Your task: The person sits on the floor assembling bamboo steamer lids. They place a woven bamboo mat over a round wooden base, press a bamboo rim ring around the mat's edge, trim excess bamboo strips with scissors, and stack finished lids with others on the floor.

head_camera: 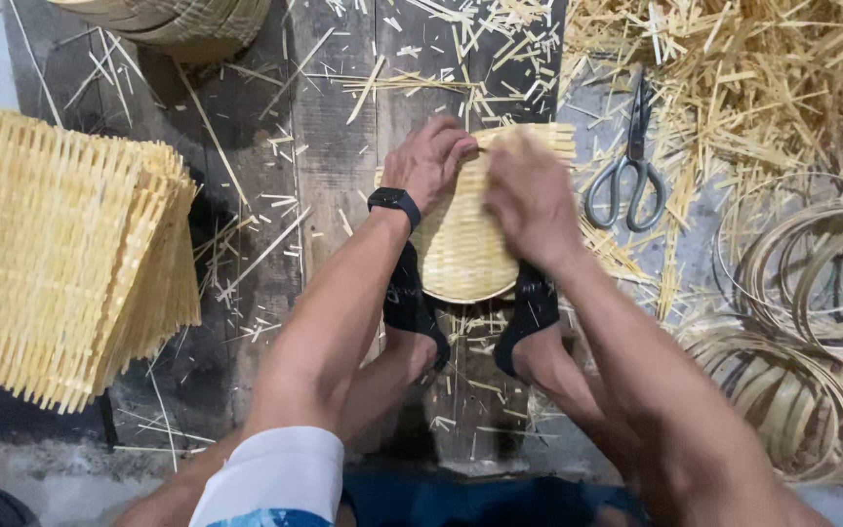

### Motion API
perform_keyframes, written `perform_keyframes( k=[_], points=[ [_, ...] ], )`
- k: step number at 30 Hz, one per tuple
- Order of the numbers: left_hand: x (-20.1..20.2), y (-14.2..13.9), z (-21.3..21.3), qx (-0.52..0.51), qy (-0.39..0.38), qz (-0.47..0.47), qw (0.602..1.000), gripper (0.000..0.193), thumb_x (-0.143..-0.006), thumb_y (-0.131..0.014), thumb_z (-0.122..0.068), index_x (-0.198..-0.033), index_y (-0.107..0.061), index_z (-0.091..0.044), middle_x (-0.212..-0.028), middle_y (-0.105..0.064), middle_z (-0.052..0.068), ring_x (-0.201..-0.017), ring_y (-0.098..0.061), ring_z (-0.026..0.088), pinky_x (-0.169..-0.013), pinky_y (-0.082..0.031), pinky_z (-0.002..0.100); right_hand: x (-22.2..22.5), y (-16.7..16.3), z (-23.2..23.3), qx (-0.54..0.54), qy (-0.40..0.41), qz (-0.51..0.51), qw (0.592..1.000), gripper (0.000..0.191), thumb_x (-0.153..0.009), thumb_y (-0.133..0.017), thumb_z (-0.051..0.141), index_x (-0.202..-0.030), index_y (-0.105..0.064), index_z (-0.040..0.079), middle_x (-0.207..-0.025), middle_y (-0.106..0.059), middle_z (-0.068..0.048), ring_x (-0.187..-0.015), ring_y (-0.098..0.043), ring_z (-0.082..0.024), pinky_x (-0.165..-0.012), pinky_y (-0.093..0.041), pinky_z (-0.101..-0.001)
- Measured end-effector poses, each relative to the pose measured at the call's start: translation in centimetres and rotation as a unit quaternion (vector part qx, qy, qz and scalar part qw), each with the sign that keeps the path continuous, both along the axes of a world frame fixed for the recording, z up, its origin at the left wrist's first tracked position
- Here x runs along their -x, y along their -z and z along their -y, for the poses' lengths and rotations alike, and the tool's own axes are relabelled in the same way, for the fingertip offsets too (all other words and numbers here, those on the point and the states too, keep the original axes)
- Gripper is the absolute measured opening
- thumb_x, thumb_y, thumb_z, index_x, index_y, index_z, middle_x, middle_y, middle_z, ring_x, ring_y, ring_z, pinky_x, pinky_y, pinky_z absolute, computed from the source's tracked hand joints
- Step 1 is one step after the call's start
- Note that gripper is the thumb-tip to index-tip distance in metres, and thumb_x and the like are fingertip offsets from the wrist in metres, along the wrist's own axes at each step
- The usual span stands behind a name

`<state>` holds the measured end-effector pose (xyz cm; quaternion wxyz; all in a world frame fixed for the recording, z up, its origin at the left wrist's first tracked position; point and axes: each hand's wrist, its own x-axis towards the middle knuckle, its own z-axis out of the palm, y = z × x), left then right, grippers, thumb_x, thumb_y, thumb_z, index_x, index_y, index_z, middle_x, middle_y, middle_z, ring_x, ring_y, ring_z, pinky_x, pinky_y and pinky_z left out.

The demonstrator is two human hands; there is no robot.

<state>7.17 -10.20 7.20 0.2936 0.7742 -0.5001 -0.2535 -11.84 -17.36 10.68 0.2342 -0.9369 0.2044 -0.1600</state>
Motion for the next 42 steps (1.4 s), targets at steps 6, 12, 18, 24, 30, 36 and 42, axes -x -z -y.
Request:
perform_keyframes(
  k=[6, 12, 18, 24, 30, 36, 42],
  points=[
    [-0.5, 2.1, 1.5, -0.104, -0.054, -0.063, 0.991, 0.038, -0.098, -0.057, -0.049, -0.098, -0.078, -0.017, -0.085, -0.073, 0.011, -0.084, -0.068, 0.035, -0.074, -0.052, 0.047, -1.7, 4.5, 2.8, -0.283, 0.214, -0.005, 0.935, 0.018, -0.101, -0.068, 0.017, -0.112, -0.077, 0.005, -0.09, -0.076, -0.015, -0.078, -0.071, -0.023, -0.073, -0.056, -0.0352],
    [-1.2, 2.5, 2.4, -0.146, -0.084, -0.147, 0.975, 0.046, -0.091, -0.066, -0.053, -0.08, -0.075, -0.009, -0.065, -0.068, 0.011, -0.06, -0.063, 0.024, -0.061, -0.049, 0.04, -0.4, 6.0, 2.8, -0.349, 0.229, 0.043, 0.908, 0.025, -0.099, -0.066, 0.026, -0.106, -0.076, 0.004, -0.088, -0.077, -0.016, -0.078, -0.069, -0.019, -0.072, -0.055, -0.0345],
    [-1.0, 3.0, 2.4, -0.15, -0.105, -0.145, 0.972, 0.043, -0.086, -0.071, -0.052, -0.078, -0.076, -0.01, -0.068, -0.071, 0.009, -0.062, -0.065, 0.022, -0.061, -0.049, 0.039, 1.3, 9.9, 2.6, -0.266, 0.177, -0.077, 0.944, 0.056, -0.11, -0.035, 0.044, -0.094, -0.064, -0.001, -0.089, -0.067, -0.026, -0.088, -0.064, -0.044, -0.081, -0.048, -0.0502],
    [-1.3, 4.0, 2.4, -0.164, -0.095, -0.153, 0.97, 0.042, -0.087, -0.071, -0.052, -0.084, -0.077, -0.011, -0.075, -0.074, 0.009, -0.068, -0.068, 0.022, -0.065, -0.051, 0.038, 0.7, 9.9, 4.0, -0.365, 0.203, -0.133, 0.899, 0.058, -0.109, -0.032, 0.047, -0.1, -0.062, -0.002, -0.096, -0.065, -0.031, -0.094, -0.061, -0.046, -0.087, -0.047, -0.0506],
    [-1.3, 4.3, 1.5, 0.032, -0.207, -0.172, 0.963, 0.044, -0.085, -0.069, -0.041, -0.115, -0.064, -0.009, -0.095, -0.074, 0.012, -0.085, -0.071, 0.026, -0.077, -0.055, 0.039, -6.6, 4.6, 4.4, -0.239, 0.091, -0.086, 0.963, 0.051, -0.109, -0.033, 0.043, -0.111, -0.068, 0.007, -0.111, -0.069, -0.024, -0.103, -0.062, -0.044, -0.091, -0.047, -0.0517],
    [1.6, 3.1, -7.8, 0.031, -0.335, 0.067, 0.939, 0.04, -0.101, -0.059, -0.042, -0.099, -0.08, -0.008, -0.094, -0.071, 0.02, -0.084, -0.067, 0.04, -0.075, -0.05, 0.051, -11.5, -0.5, 3.0, -0.188, 0.024, -0.359, 0.914, 0.061, -0.09, -0.048, 0.073, -0.115, -0.077, 0.027, -0.105, -0.074, -0.017, -0.105, -0.069, -0.036, -0.091, -0.052, -0.0488],
    [2.2, 7.6, -8.2, -0.088, -0.412, -0.13, 0.898, 0.054, -0.103, -0.059, -0.048, -0.091, -0.075, 0.002, -0.07, -0.061, 0.023, -0.06, -0.056, 0.033, -0.066, -0.049, 0.044, -12.3, -1.5, 2.5, -0.187, 0.07, -0.36, 0.911, 0.07, -0.085, -0.057, 0.076, -0.121, -0.076, 0.018, -0.112, -0.074, -0.017, -0.109, -0.068, -0.036, -0.094, -0.053, -0.046]
  ],
)
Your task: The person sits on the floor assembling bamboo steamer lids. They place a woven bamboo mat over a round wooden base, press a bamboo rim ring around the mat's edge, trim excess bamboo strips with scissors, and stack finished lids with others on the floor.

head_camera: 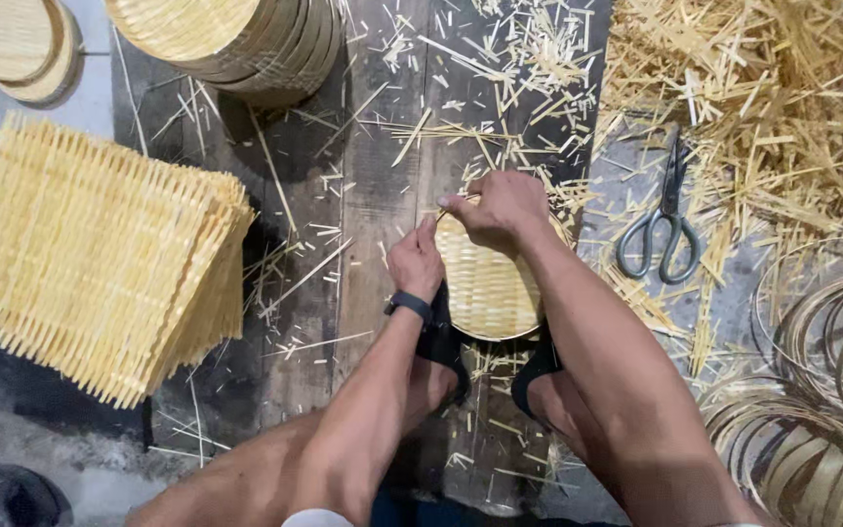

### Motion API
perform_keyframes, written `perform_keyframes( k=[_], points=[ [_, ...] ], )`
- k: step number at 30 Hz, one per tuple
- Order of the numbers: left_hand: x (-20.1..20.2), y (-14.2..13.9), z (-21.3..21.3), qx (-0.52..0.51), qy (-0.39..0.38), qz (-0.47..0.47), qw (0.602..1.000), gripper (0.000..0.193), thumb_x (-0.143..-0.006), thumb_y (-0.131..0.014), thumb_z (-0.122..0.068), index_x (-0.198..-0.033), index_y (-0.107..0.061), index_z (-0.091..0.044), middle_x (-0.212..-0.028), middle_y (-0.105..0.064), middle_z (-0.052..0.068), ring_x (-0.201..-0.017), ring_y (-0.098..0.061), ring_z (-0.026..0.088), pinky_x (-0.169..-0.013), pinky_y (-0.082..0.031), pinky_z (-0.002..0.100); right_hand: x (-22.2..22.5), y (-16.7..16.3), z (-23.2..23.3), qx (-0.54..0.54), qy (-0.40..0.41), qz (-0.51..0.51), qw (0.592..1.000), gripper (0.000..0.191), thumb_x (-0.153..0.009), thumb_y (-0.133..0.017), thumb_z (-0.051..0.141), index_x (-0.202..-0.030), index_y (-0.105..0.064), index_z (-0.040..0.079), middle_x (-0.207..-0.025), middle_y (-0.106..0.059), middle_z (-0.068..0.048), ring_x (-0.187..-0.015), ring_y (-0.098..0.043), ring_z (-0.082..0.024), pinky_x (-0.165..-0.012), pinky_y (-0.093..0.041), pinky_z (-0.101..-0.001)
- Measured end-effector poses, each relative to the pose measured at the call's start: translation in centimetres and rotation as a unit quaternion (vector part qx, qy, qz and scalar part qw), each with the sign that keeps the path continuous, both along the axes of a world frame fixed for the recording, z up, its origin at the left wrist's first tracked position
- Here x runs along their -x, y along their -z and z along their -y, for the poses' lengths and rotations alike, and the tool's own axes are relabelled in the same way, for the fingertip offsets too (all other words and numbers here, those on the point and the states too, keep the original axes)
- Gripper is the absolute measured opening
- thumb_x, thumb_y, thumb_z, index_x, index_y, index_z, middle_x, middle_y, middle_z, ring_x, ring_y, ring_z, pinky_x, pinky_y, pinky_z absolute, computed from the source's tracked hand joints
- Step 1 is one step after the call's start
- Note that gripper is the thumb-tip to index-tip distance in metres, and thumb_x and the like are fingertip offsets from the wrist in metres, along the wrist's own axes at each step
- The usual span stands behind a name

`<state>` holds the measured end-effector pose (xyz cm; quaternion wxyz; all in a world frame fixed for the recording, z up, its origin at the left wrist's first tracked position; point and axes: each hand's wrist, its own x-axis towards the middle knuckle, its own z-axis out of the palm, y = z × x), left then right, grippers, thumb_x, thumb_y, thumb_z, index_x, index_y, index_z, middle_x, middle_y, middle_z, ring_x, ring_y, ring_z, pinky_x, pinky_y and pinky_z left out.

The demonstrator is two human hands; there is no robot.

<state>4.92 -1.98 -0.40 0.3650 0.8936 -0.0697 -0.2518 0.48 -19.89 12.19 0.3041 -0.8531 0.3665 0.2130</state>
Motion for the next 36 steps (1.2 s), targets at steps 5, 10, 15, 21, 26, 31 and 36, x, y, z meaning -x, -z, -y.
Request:
perform_keyframes(
  k=[5, 10, 15, 21, 26, 31, 36],
  points=[
    [-2.6, 0.9, -1.1, 0.139, -0.026, -0.141, 0.98, 0.046, -0.096, -0.071, -0.044, -0.092, -0.079, 0.001, -0.079, -0.072, 0.015, -0.066, -0.062, 0.017, -0.069, -0.053, 0.038, 0.9, 1.9, 0.0, -0.003, 0.042, 0.071, 0.997, 0.065, -0.087, -0.062, 0.065, -0.124, -0.074, 0.013, -0.115, -0.072, -0.019, -0.11, -0.067, -0.038, -0.097, -0.051, -0.0455],
    [-3.2, -3.1, 2.4, 0.121, 0.18, 0.328, 0.92, 0.059, -0.074, -0.085, -0.041, -0.115, -0.072, -0.002, -0.111, -0.071, 0.023, -0.102, -0.066, 0.04, -0.089, -0.051, 0.05, 8.5, -3.9, 3.9, 0.068, 0.054, 0.243, 0.966, 0.051, -0.105, -0.056, 0.045, -0.133, -0.064, 0.003, -0.135, -0.059, -0.022, -0.127, -0.055, -0.038, -0.108, -0.042, -0.0489],
    [-0.6, -11.9, 7.5, 0.036, 0.399, 0.044, 0.915, 0.056, -0.067, -0.088, -0.031, -0.117, -0.072, -0.012, -0.116, -0.071, 0.015, -0.105, -0.067, 0.032, -0.093, -0.052, 0.043, 27.1, -14.6, 6.9, 0.223, -0.095, -0.01, 0.97, 0.047, -0.093, -0.064, 0.052, -0.115, -0.077, 0.013, -0.112, -0.072, -0.016, -0.112, -0.065, -0.034, -0.096, -0.053, -0.0479],
    [4.0, -17.6, 3.8, 0.135, 0.545, 0.247, 0.79, 0.017, -0.085, -0.069, 0.0, -0.099, -0.067, -0.008, -0.097, -0.065, 0.01, -0.093, -0.065, 0.029, -0.084, -0.052, 0.042, 36.4, -6.6, 4.8, -0.005, 0.272, -0.063, 0.96, 0.041, -0.096, -0.067, 0.041, -0.119, -0.076, 0.008, -0.101, -0.081, -0.015, -0.086, -0.077, -0.029, -0.085, -0.062, -0.0444],
    [4.9, -13.3, -2.4, -0.032, 0.703, 0.376, 0.603, 0.048, -0.078, -0.069, -0.016, -0.123, -0.051, -0.006, -0.127, -0.053, 0.017, -0.118, -0.051, 0.035, -0.102, -0.044, 0.048, 32.4, 8.5, 3.4, 0.043, 0.284, 0.116, 0.951, 0.055, -0.081, -0.082, 0.042, -0.118, -0.074, 0.002, -0.102, -0.077, -0.02, -0.094, -0.075, -0.031, -0.088, -0.058, -0.0418],
    [4.4, -10.9, -4.0, -0.088, 0.54, 0.277, 0.79, 0.091, -0.066, -0.084, -0.061, -0.13, -0.047, -0.007, -0.139, -0.045, 0.024, -0.13, -0.043, 0.043, -0.109, -0.031, 0.061, 29.7, 13.6, 4.5, 0.167, 0.305, 0.162, 0.923, 0.071, -0.07, -0.092, 0.037, -0.118, -0.065, -0.009, -0.111, -0.067, -0.03, -0.104, -0.065, -0.044, -0.091, -0.052, -0.0488],
    [8.5, -8.5, 3.1, -0.08, 0.195, 0.224, 0.952, 0.138, -0.056, -0.088, -0.074, -0.151, -0.025, 0.004, -0.143, -0.038, 0.03, -0.132, -0.035, 0.045, -0.108, -0.028, 0.065, 28.3, 15.2, 6.2, 0.121, 0.336, 0.093, 0.929, 0.073, -0.068, -0.091, 0.031, -0.122, -0.061, -0.007, -0.109, -0.069, -0.03, -0.101, -0.066, -0.044, -0.091, -0.053, -0.0497]
  ],
)
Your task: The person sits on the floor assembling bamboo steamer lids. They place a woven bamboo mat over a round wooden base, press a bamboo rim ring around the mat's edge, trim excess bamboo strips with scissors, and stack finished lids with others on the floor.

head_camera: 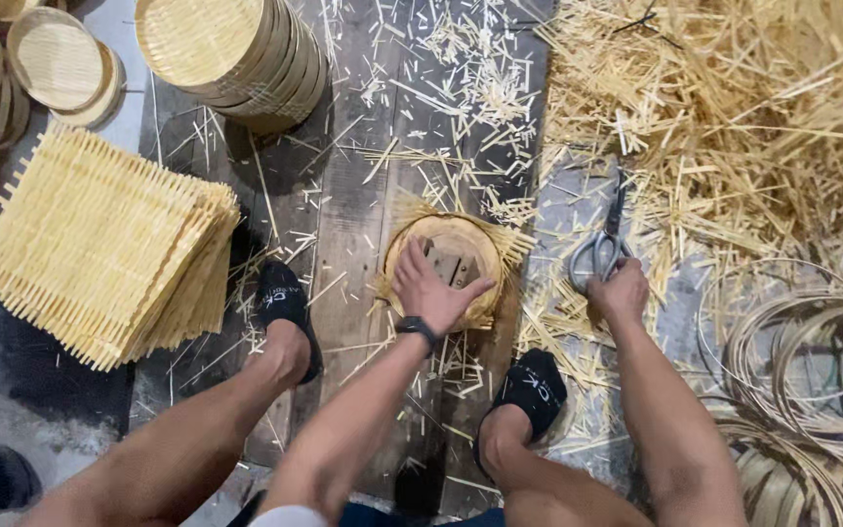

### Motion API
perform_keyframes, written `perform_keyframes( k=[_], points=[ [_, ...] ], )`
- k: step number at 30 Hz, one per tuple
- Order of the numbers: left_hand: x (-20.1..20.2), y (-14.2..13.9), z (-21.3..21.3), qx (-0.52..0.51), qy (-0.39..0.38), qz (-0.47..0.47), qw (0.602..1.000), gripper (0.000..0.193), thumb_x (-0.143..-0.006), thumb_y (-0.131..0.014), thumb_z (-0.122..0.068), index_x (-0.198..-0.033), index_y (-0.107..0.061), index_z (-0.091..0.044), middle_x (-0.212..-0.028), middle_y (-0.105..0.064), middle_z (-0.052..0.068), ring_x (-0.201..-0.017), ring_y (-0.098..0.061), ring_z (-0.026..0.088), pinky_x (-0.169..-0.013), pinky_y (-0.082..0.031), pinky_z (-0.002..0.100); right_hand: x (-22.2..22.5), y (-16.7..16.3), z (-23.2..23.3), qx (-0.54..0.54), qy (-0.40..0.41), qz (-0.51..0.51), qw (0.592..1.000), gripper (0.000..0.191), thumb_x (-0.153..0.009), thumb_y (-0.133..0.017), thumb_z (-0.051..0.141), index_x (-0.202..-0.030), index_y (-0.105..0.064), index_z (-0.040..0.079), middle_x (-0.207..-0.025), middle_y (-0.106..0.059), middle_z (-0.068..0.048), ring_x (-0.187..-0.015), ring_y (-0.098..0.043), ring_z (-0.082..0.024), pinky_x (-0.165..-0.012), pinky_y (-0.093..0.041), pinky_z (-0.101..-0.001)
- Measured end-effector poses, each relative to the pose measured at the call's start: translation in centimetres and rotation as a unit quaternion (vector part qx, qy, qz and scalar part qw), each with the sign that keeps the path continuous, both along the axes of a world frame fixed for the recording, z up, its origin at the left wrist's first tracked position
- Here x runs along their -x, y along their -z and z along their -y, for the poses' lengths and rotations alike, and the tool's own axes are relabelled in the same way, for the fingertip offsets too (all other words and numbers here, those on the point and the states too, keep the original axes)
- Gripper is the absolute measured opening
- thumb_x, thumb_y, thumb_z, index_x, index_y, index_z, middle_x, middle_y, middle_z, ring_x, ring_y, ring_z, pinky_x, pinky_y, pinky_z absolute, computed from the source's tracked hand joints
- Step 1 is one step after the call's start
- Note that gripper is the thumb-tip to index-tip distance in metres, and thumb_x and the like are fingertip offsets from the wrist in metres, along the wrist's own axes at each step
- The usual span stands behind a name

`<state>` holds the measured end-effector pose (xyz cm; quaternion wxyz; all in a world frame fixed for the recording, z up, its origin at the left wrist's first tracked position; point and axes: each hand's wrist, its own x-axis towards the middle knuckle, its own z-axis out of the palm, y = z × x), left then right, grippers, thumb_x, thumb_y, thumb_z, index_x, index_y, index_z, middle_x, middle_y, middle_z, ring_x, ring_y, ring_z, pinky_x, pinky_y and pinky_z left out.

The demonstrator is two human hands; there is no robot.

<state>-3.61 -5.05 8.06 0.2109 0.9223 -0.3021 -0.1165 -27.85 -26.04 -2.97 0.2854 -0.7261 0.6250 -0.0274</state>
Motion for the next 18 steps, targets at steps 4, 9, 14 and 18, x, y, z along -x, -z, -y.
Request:
perform_keyframes(
  k=[4, 9, 14, 18],
  points=[
    [0.2, 0.0, 0.6, -0.037, 0.018, 0.001, 0.999, 0.124, -0.06, -0.087, -0.064, -0.154, -0.029, -0.007, -0.137, -0.047, 0.02, -0.127, -0.044, 0.038, -0.105, -0.033, 0.06, 3.0, 0.3, 0.6, -0.233, -0.001, 0.051, 0.971, 0.051, -0.069, -0.084, 0.022, -0.11, -0.069, -0.004, -0.097, -0.073, -0.024, -0.084, -0.069, -0.033, -0.077, -0.056, -0.0428],
    [-1.0, -0.1, -1.0, 0.077, 0.216, 0.021, 0.973, 0.124, -0.052, -0.088, -0.055, -0.154, -0.033, -0.01, -0.133, -0.049, 0.019, -0.124, -0.048, 0.038, -0.108, -0.034, 0.056, 7.9, -3.3, -4.0, -0.337, 0.032, 0.094, 0.936, 0.035, -0.074, -0.082, 0.028, -0.094, -0.066, 0.005, -0.077, -0.067, -0.013, -0.068, -0.065, -0.025, -0.061, -0.054, -0.0391],
    [-0.9, -0.1, -0.5, 0.012, 0.3, -0.039, 0.953, 0.122, -0.061, -0.085, -0.058, -0.161, -0.032, -0.01, -0.144, -0.048, 0.019, -0.132, -0.046, 0.041, -0.115, -0.034, 0.059, 6.1, -8.2, -6.9, -0.183, -0.138, -0.069, 0.971, 0.06, -0.086, -0.074, 0.058, -0.096, -0.068, -0.001, -0.082, -0.068, -0.02, -0.077, -0.066, -0.033, -0.074, -0.055, -0.0472],
    [2.3, -0.8, -0.4, 0.013, 0.138, 0.009, 0.99, 0.116, -0.057, -0.089, -0.059, -0.15, -0.035, -0.015, -0.145, -0.029, 0.034, -0.132, -0.031, 0.056, -0.104, -0.026, 0.067, 0.6, -9.4, -6.8, 0.09, -0.305, -0.041, 0.947, 0.069, -0.081, -0.068, 0.064, -0.113, -0.067, 0.003, -0.097, -0.065, -0.023, -0.093, -0.064, -0.04, -0.082, -0.051, -0.0494]
  ],
)
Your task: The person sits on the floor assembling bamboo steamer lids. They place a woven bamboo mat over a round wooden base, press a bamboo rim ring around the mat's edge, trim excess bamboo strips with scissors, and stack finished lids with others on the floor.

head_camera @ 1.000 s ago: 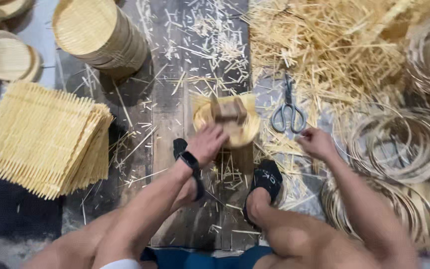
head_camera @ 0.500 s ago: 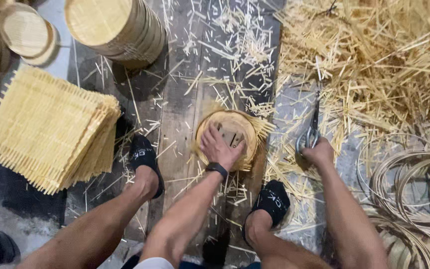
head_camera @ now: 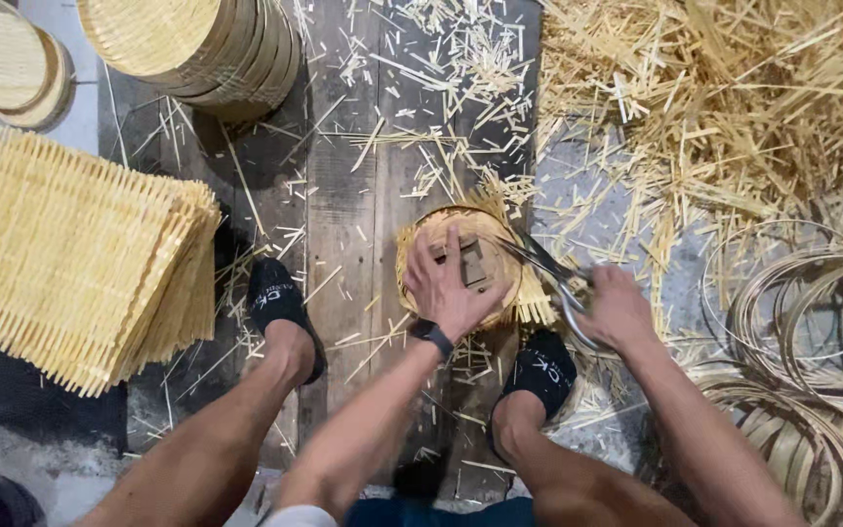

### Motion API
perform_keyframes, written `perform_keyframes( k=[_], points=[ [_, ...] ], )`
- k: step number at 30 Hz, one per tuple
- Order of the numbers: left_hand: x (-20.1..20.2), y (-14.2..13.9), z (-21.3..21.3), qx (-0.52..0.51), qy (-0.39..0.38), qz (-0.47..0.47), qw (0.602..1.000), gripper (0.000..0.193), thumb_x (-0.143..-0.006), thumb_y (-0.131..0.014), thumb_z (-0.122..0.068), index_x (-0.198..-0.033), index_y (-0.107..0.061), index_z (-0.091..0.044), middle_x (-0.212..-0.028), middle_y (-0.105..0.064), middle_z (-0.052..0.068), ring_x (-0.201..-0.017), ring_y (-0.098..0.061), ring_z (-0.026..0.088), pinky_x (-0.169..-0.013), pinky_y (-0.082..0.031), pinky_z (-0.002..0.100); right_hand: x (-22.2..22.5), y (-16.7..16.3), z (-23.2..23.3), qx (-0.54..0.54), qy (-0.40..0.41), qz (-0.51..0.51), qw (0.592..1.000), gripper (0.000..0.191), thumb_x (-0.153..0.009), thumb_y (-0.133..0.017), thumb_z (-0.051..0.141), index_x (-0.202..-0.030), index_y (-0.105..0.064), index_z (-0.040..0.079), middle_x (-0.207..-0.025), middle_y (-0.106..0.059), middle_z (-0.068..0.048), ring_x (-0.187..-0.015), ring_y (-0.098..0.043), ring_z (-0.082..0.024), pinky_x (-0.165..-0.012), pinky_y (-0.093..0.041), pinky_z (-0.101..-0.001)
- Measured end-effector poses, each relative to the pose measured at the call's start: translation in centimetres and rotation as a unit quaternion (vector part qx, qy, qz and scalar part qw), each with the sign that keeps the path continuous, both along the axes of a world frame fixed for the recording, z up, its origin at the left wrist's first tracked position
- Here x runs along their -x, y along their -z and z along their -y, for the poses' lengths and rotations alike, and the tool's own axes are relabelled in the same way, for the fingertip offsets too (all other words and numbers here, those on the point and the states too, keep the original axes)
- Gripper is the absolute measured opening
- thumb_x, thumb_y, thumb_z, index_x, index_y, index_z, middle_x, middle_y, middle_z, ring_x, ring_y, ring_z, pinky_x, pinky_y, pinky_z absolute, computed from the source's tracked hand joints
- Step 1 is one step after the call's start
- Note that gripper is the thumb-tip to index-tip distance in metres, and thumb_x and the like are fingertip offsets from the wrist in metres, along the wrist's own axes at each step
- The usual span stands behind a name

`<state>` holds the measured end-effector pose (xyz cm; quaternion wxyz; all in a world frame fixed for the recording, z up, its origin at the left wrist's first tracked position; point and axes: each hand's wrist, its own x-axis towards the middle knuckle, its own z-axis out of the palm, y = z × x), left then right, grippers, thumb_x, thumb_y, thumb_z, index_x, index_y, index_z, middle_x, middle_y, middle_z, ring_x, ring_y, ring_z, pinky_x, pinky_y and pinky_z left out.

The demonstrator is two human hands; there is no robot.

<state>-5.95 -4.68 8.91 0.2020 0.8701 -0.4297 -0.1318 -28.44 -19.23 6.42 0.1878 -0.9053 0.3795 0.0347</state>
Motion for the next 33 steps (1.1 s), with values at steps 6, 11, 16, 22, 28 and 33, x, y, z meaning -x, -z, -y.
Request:
perform_keyframes(
  k=[6, 11, 16, 22, 28, 33],
  points=[
    [2.5, 1.2, 0.8, 0.025, -0.083, -0.014, 0.996, 0.104, -0.066, -0.082, -0.051, -0.155, -0.036, -0.021, -0.149, -0.028, 0.036, -0.133, -0.032, 0.058, -0.109, -0.034, 0.066, -2.8, 0.6, 2.1, -0.023, 0.0, -0.229, 0.973, 0.054, -0.094, -0.059, 0.052, -0.115, -0.066, 0.002, -0.1, -0.067, -0.02, -0.088, -0.069, -0.033, -0.085, -0.053, -0.0488],
    [1.6, 1.7, 0.1, 0.02, -0.029, 0.004, 0.999, 0.103, -0.067, -0.082, -0.052, -0.153, -0.039, -0.017, -0.148, -0.028, 0.035, -0.133, -0.032, 0.058, -0.11, -0.034, 0.066, -2.4, 1.8, 2.4, 0.098, -0.017, -0.078, 0.992, 0.043, -0.092, -0.067, 0.046, -0.102, -0.068, 0.004, -0.092, -0.068, -0.018, -0.087, -0.067, -0.035, -0.08, -0.053, -0.0475],
    [0.6, 1.4, -0.2, 0.003, 0.05, -0.035, 0.998, 0.109, -0.063, -0.084, -0.053, -0.153, -0.04, -0.011, -0.144, -0.028, 0.037, -0.132, -0.031, 0.059, -0.11, -0.032, 0.065, -2.5, 2.5, 2.9, 0.098, -0.03, -0.031, 0.994, 0.039, -0.077, -0.069, 0.039, -0.098, -0.07, 0.006, -0.092, -0.068, -0.017, -0.086, -0.067, -0.036, -0.076, -0.055, -0.0473],
    [-1.0, -0.1, 0.2, -0.009, 0.122, -0.046, 0.991, 0.102, -0.064, -0.085, -0.046, -0.152, -0.044, -0.016, -0.148, -0.033, 0.034, -0.135, -0.031, 0.057, -0.113, -0.036, 0.062, -3.5, 1.0, 4.8, 0.083, -0.044, -0.094, 0.991, 0.054, -0.078, -0.07, 0.051, -0.105, -0.07, 0.004, -0.091, -0.067, -0.019, -0.084, -0.066, -0.033, -0.074, -0.057, -0.0472],
    [-3.3, -2.1, 0.6, -0.045, 0.216, -0.092, 0.971, 0.115, -0.054, -0.092, -0.046, -0.155, -0.041, -0.025, -0.154, -0.027, 0.03, -0.142, -0.026, 0.056, -0.111, -0.035, 0.063, -4.6, 0.3, 4.8, 0.055, -0.029, -0.153, 0.986, 0.033, -0.089, -0.062, 0.034, -0.11, -0.068, 0.009, -0.1, -0.068, -0.013, -0.092, -0.067, -0.027, -0.082, -0.058, -0.0433],
    [-4.4, -2.3, 0.8, -0.093, 0.275, -0.082, 0.953, 0.115, -0.053, -0.094, -0.044, -0.152, -0.039, -0.027, -0.157, -0.026, 0.025, -0.143, -0.027, 0.054, -0.115, -0.033, 0.062, -4.3, 1.3, 4.8, 0.026, -0.009, -0.138, 0.99, 0.041, -0.087, -0.061, 0.041, -0.109, -0.066, 0.007, -0.096, -0.067, -0.017, -0.09, -0.067, -0.03, -0.078, -0.057, -0.0453]
  ],
)
